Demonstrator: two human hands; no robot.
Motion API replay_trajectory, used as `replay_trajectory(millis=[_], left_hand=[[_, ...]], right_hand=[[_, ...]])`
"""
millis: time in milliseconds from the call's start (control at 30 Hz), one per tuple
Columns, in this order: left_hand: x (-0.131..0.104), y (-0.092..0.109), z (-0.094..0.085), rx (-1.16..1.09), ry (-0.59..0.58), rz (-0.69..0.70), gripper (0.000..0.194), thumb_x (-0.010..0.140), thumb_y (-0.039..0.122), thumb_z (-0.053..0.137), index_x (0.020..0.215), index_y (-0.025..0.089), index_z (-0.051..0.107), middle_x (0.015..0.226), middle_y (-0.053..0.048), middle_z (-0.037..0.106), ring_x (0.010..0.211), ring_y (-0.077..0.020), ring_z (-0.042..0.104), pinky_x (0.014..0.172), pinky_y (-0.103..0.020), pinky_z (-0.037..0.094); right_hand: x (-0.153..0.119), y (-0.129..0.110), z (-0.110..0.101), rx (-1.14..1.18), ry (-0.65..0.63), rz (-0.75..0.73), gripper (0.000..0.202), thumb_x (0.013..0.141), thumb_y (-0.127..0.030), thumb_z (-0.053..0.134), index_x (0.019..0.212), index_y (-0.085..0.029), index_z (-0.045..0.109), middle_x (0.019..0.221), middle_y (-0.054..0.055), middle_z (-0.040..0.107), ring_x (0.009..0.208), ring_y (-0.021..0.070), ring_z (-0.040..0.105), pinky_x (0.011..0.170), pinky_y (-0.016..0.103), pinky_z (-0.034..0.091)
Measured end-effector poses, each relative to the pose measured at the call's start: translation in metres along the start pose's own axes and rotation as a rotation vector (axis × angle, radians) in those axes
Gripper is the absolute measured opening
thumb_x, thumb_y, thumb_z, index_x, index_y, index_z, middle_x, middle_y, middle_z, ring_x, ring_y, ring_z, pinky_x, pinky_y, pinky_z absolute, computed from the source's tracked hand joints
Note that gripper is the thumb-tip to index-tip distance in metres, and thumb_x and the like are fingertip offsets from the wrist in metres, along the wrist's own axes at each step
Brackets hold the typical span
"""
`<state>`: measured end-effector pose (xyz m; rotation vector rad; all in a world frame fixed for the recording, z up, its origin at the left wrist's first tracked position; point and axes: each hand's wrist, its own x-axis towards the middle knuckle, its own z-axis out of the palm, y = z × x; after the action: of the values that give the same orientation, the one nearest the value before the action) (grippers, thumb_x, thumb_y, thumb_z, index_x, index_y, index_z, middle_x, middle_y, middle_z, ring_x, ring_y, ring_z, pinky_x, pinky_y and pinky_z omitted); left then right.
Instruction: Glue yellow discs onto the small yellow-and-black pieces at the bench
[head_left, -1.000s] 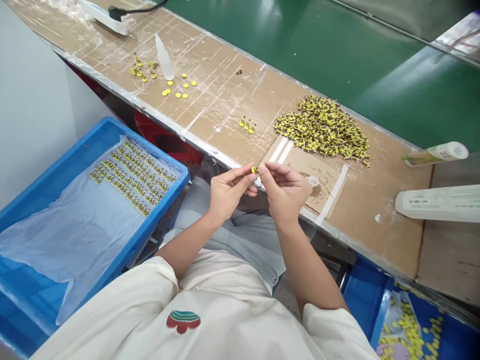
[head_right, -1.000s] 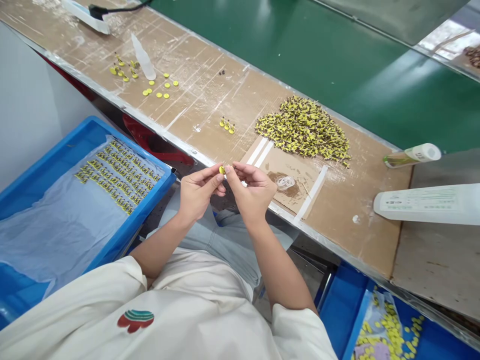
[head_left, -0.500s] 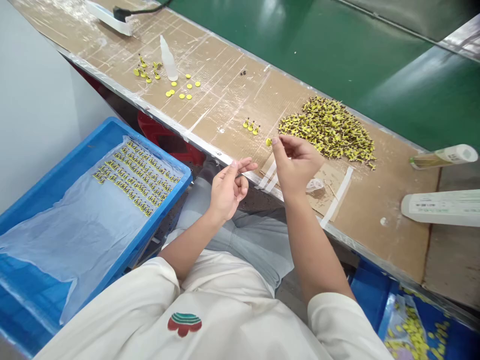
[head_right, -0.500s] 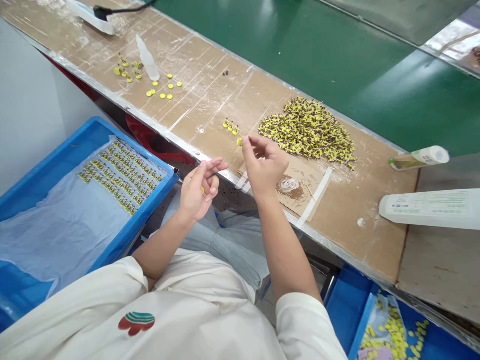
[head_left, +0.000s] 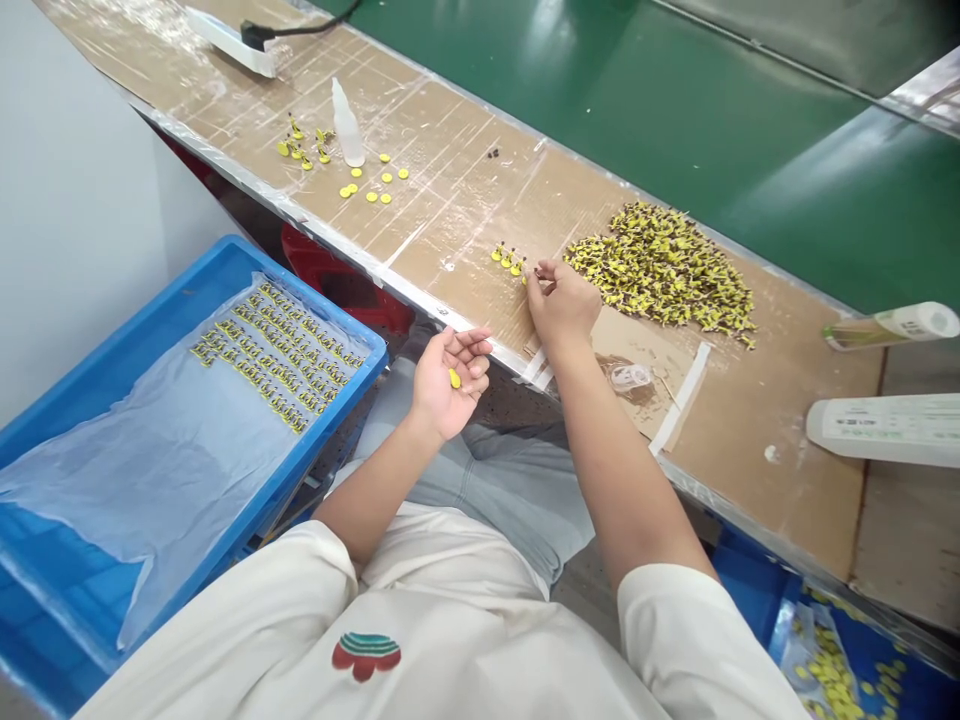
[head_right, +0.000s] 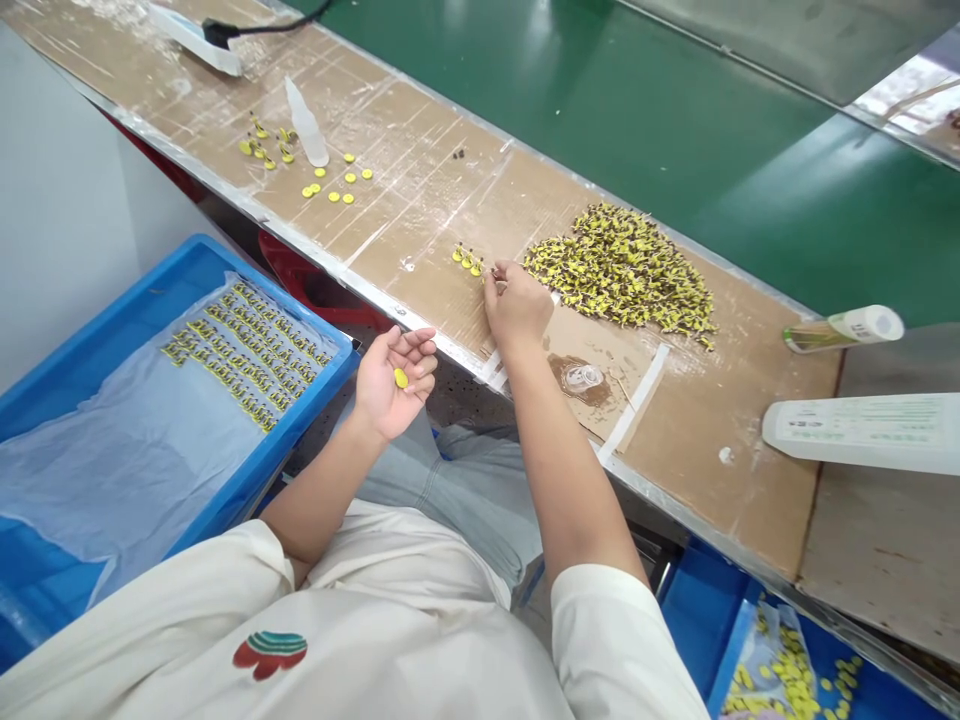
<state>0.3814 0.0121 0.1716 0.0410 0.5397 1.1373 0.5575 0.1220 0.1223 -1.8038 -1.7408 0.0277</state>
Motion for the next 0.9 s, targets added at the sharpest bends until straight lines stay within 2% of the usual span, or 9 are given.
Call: replay_trajectory(millis=[100,200,300,367,433,500,600,733,900], left_hand=[[0.002,0.0,-0.002,-0.032,0.048,-0.025,0.036,0.091,0.034,0.042,0.089,0.008,0.068,0.079,-0.008,0.067,0.062,-0.0082,0.059,0.046,-0.016,0.041],[0.003,-0.001,-0.003,-0.034,0.094,-0.028,0.038,0.091,0.035,0.041,0.09,0.008,0.067,0.085,-0.011,0.07,0.073,-0.0128,0.066,0.06,-0.021,0.052],[0.004,-0.003,-0.004,-0.04,0.086,-0.01,0.039,0.091,0.036,0.041,0.091,0.008,0.068,0.091,-0.012,0.072,0.085,-0.0167,0.069,0.077,-0.027,0.055],[0.005,-0.005,-0.004,-0.052,0.069,0.007,0.039,0.09,0.037,0.041,0.09,0.008,0.068,0.094,-0.013,0.072,0.093,-0.0197,0.069,0.088,-0.033,0.054],[0.006,-0.006,-0.004,-0.05,0.06,0.026,0.039,0.09,0.037,0.041,0.09,0.008,0.068,0.097,-0.014,0.072,0.099,-0.0214,0.068,0.095,-0.035,0.051],[0.006,-0.007,-0.003,-0.028,0.057,0.036,0.04,0.09,0.038,0.041,0.09,0.008,0.068,0.101,-0.015,0.072,0.105,-0.0222,0.067,0.098,-0.035,0.048],[0.006,-0.009,-0.002,0.007,0.035,0.042,0.041,0.09,0.039,0.041,0.091,0.008,0.068,0.107,-0.017,0.071,0.113,-0.0244,0.063,0.102,-0.035,0.045],[0.003,-0.016,0.0,0.047,0.005,0.035,0.039,0.089,0.037,0.042,0.092,0.008,0.068,0.107,-0.017,0.071,0.112,-0.0257,0.064,0.105,-0.039,0.043],[0.0,-0.025,0.002,0.087,-0.025,0.011,0.039,0.089,0.036,0.042,0.093,0.008,0.069,0.105,-0.016,0.072,0.108,-0.0246,0.066,0.104,-0.038,0.043]], right_hand=[[0.0,0.004,0.0,-0.017,0.022,-0.023,0.037,0.089,-0.044,0.051,0.113,-0.018,0.063,0.103,0.009,0.071,0.09,0.0237,0.066,0.087,0.038,0.047],[0.0,0.005,-0.005,-0.04,0.067,-0.041,0.04,0.088,-0.047,0.053,0.113,-0.017,0.063,0.094,0.01,0.07,0.089,0.0247,0.065,0.09,0.041,0.045],[-0.011,-0.005,-0.021,-0.008,0.135,-0.076,0.038,0.089,-0.047,0.053,0.109,-0.017,0.064,0.09,0.009,0.07,0.081,0.0226,0.064,0.089,0.042,0.046],[-0.03,-0.019,-0.036,0.089,0.158,-0.13,0.032,0.09,-0.045,0.054,0.104,-0.019,0.066,0.093,0.008,0.07,0.074,0.0188,0.062,0.085,0.038,0.048],[-0.057,-0.036,-0.05,0.263,0.096,-0.209,0.026,0.088,-0.042,0.059,0.102,-0.022,0.067,0.088,0.005,0.07,0.065,0.0149,0.058,0.074,0.032,0.049],[-0.085,-0.05,-0.059,0.425,-0.066,-0.312,0.024,0.083,-0.039,0.067,0.102,-0.023,0.068,0.086,0.003,0.07,0.061,0.0125,0.056,0.065,0.028,0.048],[-0.114,-0.061,-0.064,0.526,-0.21,-0.331,0.025,0.081,-0.038,0.07,0.101,-0.023,0.071,0.078,0.002,0.069,0.057,0.0107,0.053,0.058,0.025,0.046],[-0.125,-0.059,-0.062,0.502,-0.241,-0.278,0.023,0.085,-0.035,0.065,0.103,-0.024,0.073,0.073,0.0,0.068,0.055,0.0091,0.051,0.056,0.023,0.044],[-0.134,-0.054,-0.067,0.446,-0.181,-0.258,0.022,0.083,-0.03,0.065,0.102,-0.022,0.074,0.067,0.001,0.068,0.055,0.0088,0.055,0.058,0.022,0.046]])
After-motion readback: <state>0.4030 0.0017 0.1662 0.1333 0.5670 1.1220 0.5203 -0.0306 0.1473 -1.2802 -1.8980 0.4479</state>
